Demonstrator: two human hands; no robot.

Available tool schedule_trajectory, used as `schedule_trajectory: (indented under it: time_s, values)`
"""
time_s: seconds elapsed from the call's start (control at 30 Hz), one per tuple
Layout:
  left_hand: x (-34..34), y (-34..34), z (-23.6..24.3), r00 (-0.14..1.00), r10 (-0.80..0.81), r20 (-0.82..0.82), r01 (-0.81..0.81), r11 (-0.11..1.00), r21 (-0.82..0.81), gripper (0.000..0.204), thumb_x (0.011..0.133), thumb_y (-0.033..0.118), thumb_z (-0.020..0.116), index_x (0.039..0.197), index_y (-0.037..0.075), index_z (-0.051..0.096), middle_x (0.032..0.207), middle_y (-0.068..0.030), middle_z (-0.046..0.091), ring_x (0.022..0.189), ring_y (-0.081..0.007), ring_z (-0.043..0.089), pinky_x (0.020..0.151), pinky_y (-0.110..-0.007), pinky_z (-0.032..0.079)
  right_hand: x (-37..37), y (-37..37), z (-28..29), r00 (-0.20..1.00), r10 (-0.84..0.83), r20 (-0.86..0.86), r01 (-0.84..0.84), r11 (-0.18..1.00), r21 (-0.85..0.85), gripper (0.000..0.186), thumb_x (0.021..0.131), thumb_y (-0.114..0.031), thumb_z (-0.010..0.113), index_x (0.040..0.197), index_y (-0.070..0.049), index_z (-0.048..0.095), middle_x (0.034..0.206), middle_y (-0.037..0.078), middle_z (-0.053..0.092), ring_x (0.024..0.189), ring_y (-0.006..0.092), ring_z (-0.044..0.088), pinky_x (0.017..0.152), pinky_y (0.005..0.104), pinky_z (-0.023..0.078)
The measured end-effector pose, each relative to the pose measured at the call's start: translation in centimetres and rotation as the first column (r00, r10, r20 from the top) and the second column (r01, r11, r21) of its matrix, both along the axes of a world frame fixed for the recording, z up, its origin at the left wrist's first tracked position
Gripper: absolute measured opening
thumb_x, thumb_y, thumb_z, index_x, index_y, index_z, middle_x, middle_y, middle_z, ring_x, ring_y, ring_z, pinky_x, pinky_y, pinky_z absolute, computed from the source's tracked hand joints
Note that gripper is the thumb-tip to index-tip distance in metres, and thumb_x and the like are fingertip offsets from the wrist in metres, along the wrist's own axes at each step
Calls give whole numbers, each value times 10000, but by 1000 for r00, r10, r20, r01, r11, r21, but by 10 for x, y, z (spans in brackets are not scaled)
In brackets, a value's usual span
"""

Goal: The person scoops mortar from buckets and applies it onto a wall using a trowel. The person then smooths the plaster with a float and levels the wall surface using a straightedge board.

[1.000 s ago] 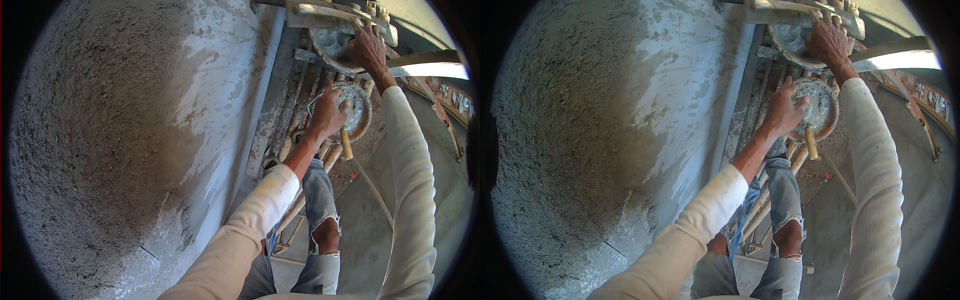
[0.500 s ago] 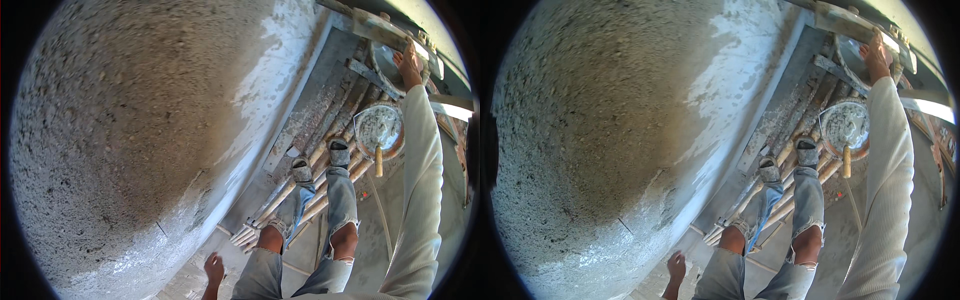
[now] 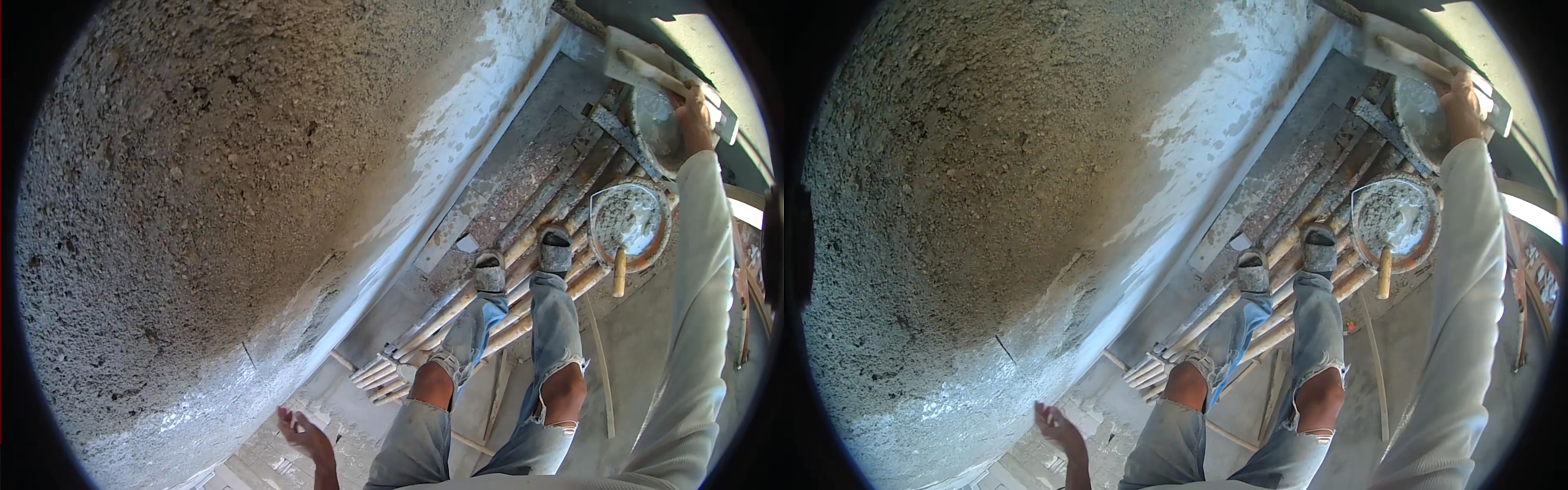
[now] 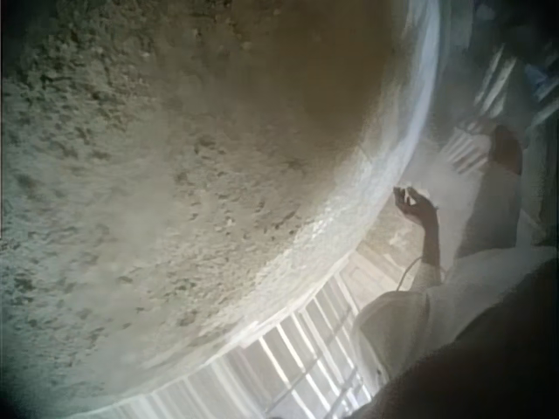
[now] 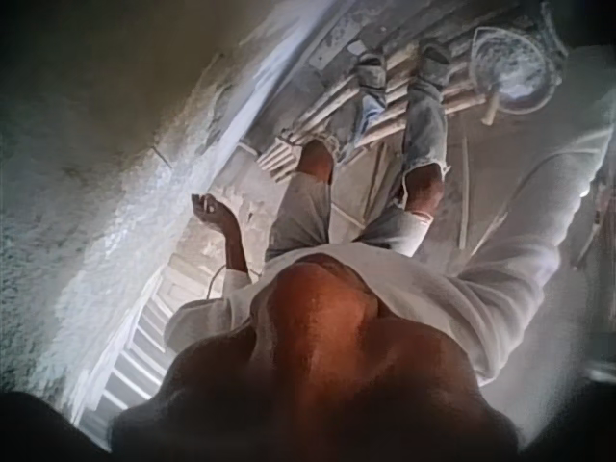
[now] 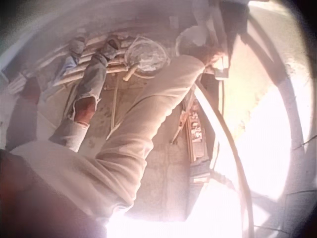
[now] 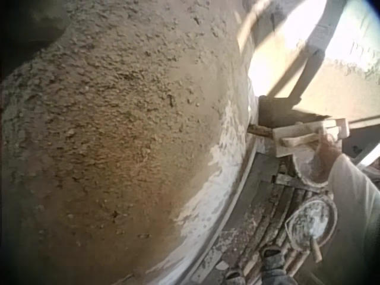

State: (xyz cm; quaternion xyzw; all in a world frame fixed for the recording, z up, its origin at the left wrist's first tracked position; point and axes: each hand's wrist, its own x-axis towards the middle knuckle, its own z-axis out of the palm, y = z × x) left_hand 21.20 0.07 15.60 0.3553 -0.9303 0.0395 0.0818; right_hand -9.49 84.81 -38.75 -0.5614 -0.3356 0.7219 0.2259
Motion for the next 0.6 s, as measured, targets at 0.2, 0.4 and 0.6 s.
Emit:
schedule_trajectory:
  time_s: [0.2,0.4,0.6]
  values:
    - [-76,-35,123,915,-284,-286,168,914,-369,452,1083,227,616,1469,-4,567,1409,-226,604,1297,-321,577,1079,-441,495,20,-81,64,784,612,102,-484,500,718,260,1045,-204,600,1190,11,614,1027,121,702,926,231,696,863,388,584]
    - [-108,-46,155,815,-566,-123,296,589,-752,648,1105,370,535,1550,-65,354,1510,-315,409,1365,-456,442,1131,-575,360,4,-276,132,948,311,65,-304,826,475,414,998,-366,749,1112,29,695,816,24,657,653,86,562,556,276,471]
    - [-150,-128,93,590,-719,-366,181,560,-808,848,1063,512,562,1607,-80,292,1637,-346,292,1486,-491,345,1198,-572,322,-46,-349,193,926,229,-300,-179,966,185,430,1017,-457,707,964,-35,647,667,17,589,508,112,543,457,297,473]
